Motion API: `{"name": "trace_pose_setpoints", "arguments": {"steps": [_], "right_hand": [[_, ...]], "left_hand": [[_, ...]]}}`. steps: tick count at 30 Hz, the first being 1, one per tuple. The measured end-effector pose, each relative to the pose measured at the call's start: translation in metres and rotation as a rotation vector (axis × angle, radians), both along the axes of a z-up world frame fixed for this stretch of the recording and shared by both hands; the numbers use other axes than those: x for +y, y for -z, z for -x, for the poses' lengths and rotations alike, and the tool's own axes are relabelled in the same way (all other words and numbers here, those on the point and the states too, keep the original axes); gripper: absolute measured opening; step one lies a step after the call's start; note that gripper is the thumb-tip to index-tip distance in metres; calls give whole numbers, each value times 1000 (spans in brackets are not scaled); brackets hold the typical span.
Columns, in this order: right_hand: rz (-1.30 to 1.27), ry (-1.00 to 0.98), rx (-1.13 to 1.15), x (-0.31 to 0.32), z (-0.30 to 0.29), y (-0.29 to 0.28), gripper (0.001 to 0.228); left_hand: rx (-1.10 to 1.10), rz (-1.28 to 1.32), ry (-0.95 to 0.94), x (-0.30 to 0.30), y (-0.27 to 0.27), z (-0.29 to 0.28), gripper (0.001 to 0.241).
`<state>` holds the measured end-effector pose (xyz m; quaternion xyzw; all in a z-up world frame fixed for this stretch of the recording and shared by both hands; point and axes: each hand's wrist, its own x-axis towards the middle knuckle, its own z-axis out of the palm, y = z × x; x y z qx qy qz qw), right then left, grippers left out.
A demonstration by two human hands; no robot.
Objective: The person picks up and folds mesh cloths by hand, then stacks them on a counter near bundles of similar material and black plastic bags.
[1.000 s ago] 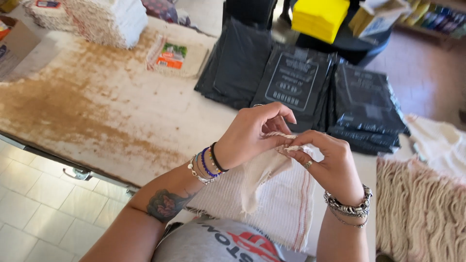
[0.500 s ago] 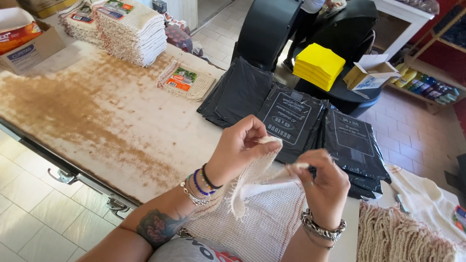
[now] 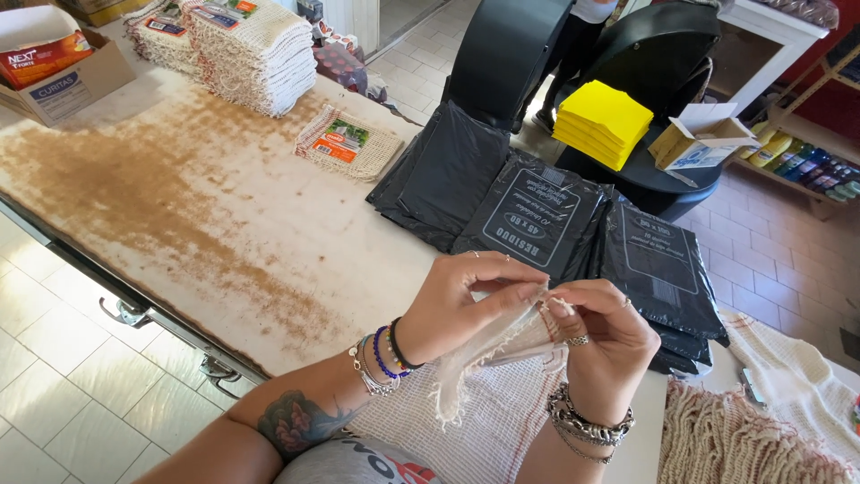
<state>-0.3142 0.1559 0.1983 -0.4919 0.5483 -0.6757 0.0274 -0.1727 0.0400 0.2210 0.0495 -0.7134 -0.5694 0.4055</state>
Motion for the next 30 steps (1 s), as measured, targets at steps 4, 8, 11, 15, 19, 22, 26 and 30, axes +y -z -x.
{"name": "trace_pose_setpoints", "arguments": {"steps": [4,8,11,15,19,22,26,30], "right_hand": [[2,13,-21,-8,-1,4,5],[9,21,2,-16,-1,13,16],[51,71,49,-27,-7,8,11],[85,149,104,-34,-10,5,13],[90,73,47,-35,-10,3,14],[2,25,23,-27,-3,1,48],[-333,55,189,-16,31,27,21],[-289,139,229,-12,25,15,23]], "left_hand": [[55,-15,-61,-1,8,3,20],[46,-17,-45,-2,15,4,26],[63,-60,-23,-1,20,6,31],[95,-124,-5,-1,23,6,38],[71,-96,19,-2,18,2,39],[36,-72,61,-6,16,0,49],[-1,27,104,-9,20,3,51],[0,161,95,-5,19,3,52]]}}
